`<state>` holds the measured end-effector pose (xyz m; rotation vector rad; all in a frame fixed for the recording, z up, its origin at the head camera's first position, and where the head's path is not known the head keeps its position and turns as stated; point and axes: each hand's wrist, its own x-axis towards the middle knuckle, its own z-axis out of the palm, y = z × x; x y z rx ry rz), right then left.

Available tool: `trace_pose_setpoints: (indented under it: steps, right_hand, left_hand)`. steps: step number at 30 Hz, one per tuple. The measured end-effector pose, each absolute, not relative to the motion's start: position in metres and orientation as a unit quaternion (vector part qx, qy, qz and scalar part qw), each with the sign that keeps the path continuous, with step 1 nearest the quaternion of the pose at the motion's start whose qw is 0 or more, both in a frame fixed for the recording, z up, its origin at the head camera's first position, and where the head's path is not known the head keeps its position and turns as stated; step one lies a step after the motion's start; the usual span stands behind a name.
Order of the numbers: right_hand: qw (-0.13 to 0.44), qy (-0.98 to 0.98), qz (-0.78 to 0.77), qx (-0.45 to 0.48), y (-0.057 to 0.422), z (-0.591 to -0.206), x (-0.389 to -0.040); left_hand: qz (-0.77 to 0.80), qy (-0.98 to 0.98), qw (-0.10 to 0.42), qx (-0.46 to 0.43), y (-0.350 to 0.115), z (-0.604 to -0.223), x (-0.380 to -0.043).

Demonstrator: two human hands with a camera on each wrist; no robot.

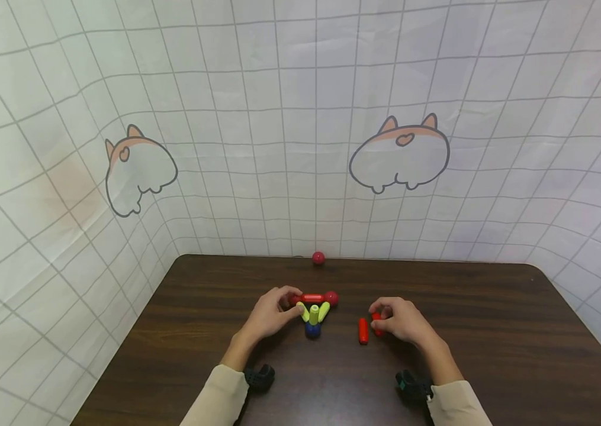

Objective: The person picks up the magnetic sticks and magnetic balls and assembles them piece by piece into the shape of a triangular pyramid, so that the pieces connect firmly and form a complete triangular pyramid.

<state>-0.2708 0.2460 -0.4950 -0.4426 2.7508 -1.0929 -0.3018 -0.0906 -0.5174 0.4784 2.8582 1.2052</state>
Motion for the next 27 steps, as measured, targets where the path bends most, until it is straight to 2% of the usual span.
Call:
trace_pose_setpoints:
  steps: [7,16,27]
  right_hand:
    - [0.083,0.921,-0.353,-0.141,0.2464,-0.4955,-0.2727]
    - [0.084,0.920,-0.352,-0.153,0.2491,-0.4957,-0.2728]
    - [0.012,0.895,-0.416,-0.160,0.2459,-0.4931,-0.2759]
  left_hand:
    - [0.375,0.919,0.002,0.125,-0.0856,-0.5194,-0.3001]
    - [0.382,0.915,-0.006,0.133,-0.0861,-0.5181,-0.2990]
    - [0.394,0.902,-0.005,0.177,-0.0902,-0.5190,-0.3005]
